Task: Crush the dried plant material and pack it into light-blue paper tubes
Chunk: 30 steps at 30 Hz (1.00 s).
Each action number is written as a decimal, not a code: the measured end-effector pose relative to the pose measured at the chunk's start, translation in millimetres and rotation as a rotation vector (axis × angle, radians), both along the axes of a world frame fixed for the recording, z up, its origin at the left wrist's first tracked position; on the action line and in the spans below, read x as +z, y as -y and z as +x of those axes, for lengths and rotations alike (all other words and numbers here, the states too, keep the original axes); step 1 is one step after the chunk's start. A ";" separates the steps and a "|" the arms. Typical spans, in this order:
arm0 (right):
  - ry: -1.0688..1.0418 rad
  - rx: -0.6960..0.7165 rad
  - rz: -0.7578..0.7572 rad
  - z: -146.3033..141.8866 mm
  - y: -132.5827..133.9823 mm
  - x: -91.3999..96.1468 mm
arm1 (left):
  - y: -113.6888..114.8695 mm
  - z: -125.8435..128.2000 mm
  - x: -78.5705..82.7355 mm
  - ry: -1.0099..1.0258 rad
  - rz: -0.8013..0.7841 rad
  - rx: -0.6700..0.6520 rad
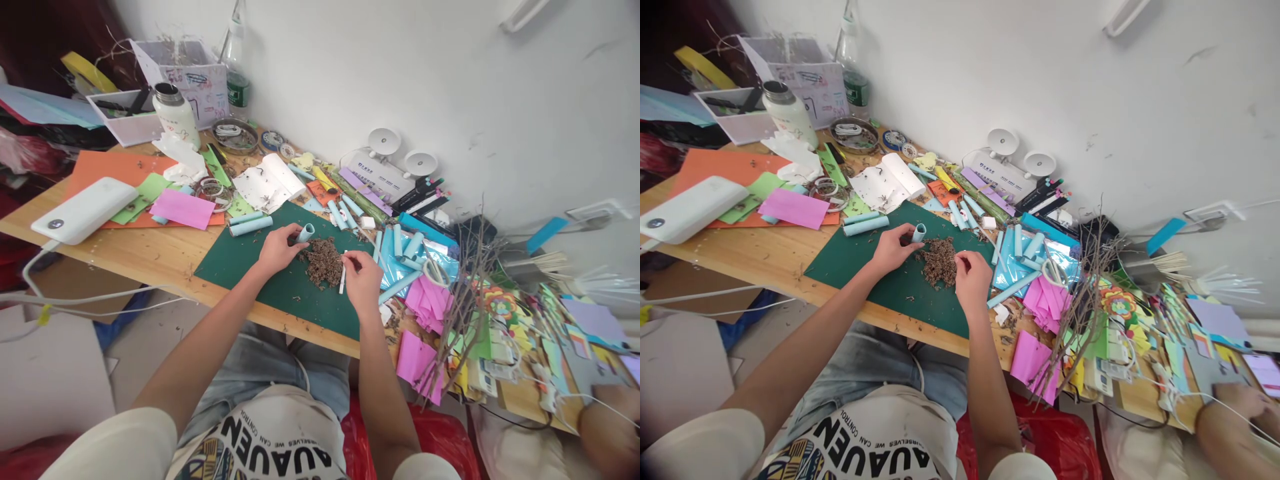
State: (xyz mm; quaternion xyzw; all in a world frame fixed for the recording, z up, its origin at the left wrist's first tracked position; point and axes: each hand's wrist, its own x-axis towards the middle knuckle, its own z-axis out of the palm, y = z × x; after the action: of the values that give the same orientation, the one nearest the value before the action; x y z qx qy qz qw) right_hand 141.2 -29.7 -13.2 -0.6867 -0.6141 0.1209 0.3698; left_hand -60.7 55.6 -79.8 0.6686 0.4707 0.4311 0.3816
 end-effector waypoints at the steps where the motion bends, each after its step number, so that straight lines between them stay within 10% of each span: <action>1: -0.058 -0.017 0.006 -0.3 -1.8 2.2 | 0.0 -0.1 0.0 0.002 0.000 -0.003; 8: -0.223 0.099 0.170 -33.5 -32.1 24.5 | 0.6 -0.9 1.7 -0.010 0.035 -0.001; 23: 0.187 0.349 0.190 -57.4 -54.9 19.2 | 2.4 -2.3 8.0 -0.033 0.057 -0.021; 30: 0.128 0.152 0.151 -38.5 -36.1 33.8 | 1.2 -1.2 5.5 -0.033 0.037 -0.014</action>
State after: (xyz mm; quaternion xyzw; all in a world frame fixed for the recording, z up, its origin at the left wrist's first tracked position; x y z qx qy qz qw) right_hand 102.8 6.4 20.7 -0.6145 -0.6941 0.0578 0.3704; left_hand -61.9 54.3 -74.3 0.6859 0.4642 0.4261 0.3641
